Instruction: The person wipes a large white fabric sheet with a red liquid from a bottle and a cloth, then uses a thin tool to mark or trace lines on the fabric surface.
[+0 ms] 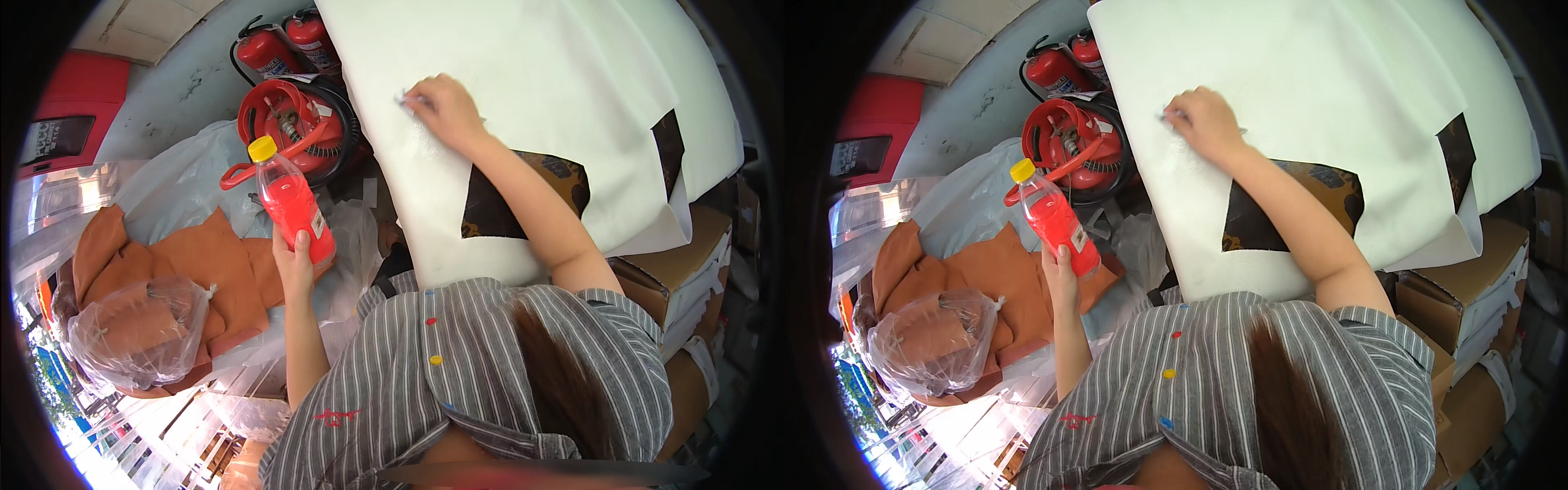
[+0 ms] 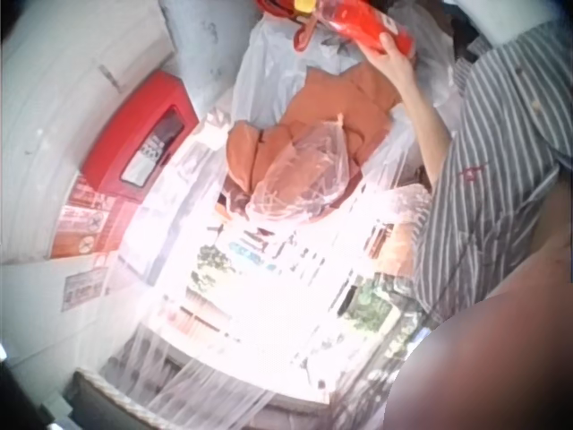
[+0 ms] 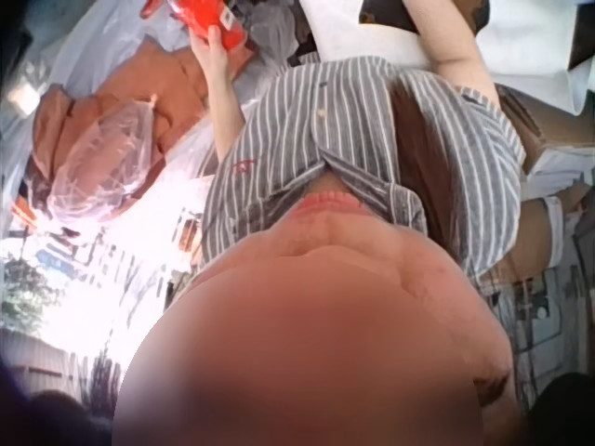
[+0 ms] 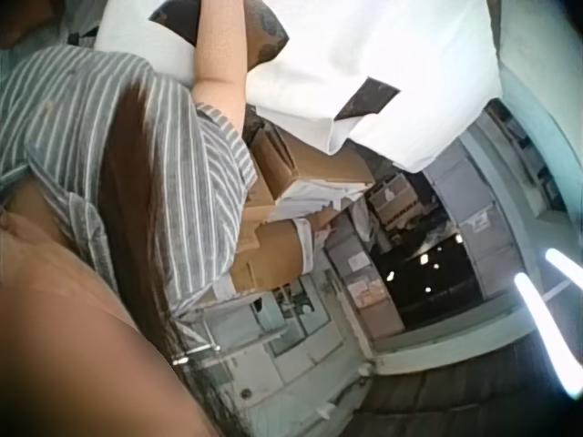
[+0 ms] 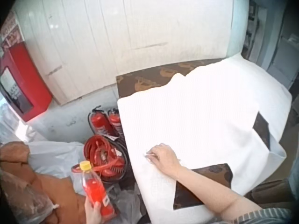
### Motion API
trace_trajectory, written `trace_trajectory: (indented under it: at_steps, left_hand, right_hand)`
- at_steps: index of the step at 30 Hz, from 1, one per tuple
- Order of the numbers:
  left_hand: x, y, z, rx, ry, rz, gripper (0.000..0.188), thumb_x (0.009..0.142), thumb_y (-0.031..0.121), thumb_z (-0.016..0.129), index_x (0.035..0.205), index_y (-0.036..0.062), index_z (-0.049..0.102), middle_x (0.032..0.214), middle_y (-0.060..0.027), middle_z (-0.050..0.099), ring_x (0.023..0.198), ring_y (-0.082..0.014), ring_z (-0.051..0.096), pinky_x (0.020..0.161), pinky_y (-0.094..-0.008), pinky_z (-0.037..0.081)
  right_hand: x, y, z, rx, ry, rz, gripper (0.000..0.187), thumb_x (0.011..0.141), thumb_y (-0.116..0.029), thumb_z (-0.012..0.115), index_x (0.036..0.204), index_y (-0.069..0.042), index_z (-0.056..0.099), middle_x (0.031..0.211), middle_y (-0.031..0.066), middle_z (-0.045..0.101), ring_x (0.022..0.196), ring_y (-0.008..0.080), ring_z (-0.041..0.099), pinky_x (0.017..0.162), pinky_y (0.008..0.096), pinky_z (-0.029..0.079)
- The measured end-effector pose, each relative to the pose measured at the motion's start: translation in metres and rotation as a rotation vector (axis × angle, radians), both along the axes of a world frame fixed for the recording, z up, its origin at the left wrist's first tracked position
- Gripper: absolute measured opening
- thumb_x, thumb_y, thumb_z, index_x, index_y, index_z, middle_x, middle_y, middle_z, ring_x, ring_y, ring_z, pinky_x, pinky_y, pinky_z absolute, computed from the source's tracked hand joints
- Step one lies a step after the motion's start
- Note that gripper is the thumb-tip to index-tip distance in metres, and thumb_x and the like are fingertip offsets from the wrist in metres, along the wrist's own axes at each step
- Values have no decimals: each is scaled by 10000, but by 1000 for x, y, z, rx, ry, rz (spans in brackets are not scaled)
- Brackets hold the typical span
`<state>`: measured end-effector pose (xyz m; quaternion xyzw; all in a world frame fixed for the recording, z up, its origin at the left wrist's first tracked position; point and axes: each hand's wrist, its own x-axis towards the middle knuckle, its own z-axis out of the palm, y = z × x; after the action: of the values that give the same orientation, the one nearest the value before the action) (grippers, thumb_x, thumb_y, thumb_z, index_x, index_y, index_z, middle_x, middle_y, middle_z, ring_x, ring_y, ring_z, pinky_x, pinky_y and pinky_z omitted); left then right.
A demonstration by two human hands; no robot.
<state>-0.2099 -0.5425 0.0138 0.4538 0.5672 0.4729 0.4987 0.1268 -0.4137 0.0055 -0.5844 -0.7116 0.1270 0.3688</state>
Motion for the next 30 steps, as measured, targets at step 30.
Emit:
trace_trajectory:
  at_steps: [30]
  left_hand:
    - [-1,-1,-4,50,-12,-4,728,945,524,699,1398,-5,486,1312,-106,597,1191,-201,579,1034,-375,460]
  right_hand:
    - [-12,-38,-4,176,-88,155,137,850,-226,757,823,-103,704,833,13,640,878,217,583,767,365,453]
